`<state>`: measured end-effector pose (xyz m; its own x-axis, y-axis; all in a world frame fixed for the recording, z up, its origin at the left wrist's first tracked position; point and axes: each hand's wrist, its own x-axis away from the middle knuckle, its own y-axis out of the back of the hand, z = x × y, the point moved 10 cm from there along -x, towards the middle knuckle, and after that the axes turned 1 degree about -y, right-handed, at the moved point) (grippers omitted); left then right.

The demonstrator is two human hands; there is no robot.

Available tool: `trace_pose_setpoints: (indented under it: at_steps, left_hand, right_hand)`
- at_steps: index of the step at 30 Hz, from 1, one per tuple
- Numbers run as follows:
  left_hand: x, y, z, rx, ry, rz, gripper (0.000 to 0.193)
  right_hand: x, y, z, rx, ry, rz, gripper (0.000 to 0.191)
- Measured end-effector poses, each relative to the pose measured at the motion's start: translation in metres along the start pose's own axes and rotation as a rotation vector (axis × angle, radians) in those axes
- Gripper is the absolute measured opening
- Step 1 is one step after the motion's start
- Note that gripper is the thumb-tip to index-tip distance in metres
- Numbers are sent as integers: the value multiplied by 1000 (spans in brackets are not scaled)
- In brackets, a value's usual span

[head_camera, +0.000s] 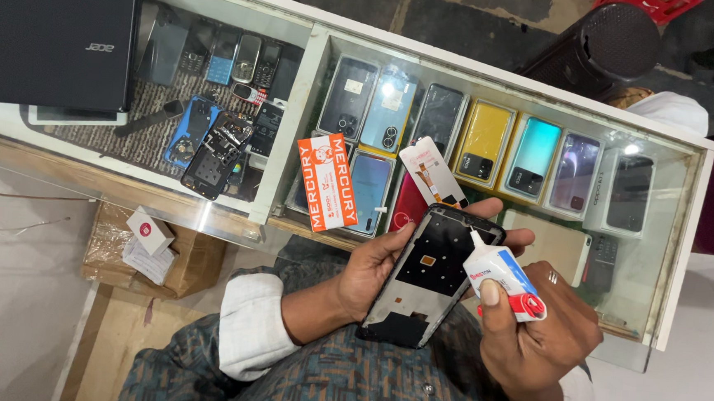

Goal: The person applies adhesive from a tube along the inner edge of a disassembled smartphone frame. The person then picks up a replacement screen assembly and positions it near the frame.

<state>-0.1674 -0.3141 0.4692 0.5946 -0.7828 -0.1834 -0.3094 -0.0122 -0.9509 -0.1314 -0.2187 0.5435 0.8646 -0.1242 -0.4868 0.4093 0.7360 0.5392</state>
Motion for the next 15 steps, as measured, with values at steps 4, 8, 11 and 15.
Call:
trace_pose_setpoints:
  at_steps: [4, 8, 11, 15]
  left_hand:
    - [0, -2, -1, -19, -10, 20, 82]
    - [0, -1, -1, -24, -17, 23, 82]
    - [-1, -2, -2, -22, -22, 35, 81]
    - [0, -1, -1, -35, -11, 10, 83]
  right_hand:
    - [-1, 0, 0, -18, -6, -1, 25]
    - [-3, -2, 4, -41, 37, 2, 21]
    - [-4, -3, 5, -20, 55, 11, 21]
    - [-4, -4, 6, -9, 63, 22, 20]
